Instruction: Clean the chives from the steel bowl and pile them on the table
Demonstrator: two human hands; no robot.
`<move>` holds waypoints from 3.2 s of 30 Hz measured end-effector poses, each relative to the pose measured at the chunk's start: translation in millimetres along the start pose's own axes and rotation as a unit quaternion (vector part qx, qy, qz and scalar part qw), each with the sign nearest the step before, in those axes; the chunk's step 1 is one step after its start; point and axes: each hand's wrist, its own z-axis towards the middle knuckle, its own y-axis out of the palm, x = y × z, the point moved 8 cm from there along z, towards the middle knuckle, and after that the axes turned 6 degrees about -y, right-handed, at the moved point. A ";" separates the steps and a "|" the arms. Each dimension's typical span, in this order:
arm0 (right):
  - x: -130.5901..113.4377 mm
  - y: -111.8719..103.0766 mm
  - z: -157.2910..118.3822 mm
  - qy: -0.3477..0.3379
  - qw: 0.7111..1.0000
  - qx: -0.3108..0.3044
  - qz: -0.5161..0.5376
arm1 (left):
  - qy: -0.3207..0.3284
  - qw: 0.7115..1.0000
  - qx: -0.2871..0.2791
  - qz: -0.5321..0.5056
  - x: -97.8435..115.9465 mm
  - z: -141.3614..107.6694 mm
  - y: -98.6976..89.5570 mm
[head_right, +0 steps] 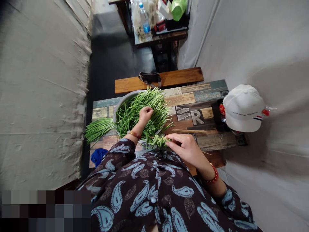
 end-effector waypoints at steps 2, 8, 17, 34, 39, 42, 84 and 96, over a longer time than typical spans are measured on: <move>2.0 0.5 0.5 0.009 1.000 0.007 -0.002 | 0.001 1.000 -0.009 -0.008 -1.9 2.2 -1.2; 1.0 8.1 1.1 0.007 1.000 0.005 -0.007 | 0.002 1.000 -0.018 -0.011 9.0 -2.5 6.0; -3.0 12.3 -3.2 0.019 1.000 0.022 -0.008 | -0.001 0.995 -0.054 -0.083 -0.8 0.5 8.3; -14.4 22.6 -1.6 0.025 0.998 0.055 -0.027 | -0.037 0.994 -0.052 -0.088 9.9 2.4 8.9; -12.2 18.5 -6.8 0.035 0.996 0.078 -0.024 | -0.033 0.987 -0.080 -0.134 12.0 1.0 4.2; -11.2 18.5 -5.6 0.040 0.995 0.086 -0.002 | -0.018 0.973 -0.113 -0.198 16.3 -5.3 -12.2; -85.0 43.7 38.6 0.046 0.989 0.106 0.089 | 0.099 0.831 -0.147 -0.528 100.5 -121.1 -182.6; -84.0 47.0 42.9 0.044 0.990 0.100 0.087 | 0.153 0.854 -0.100 -0.487 96.5 -117.5 -188.3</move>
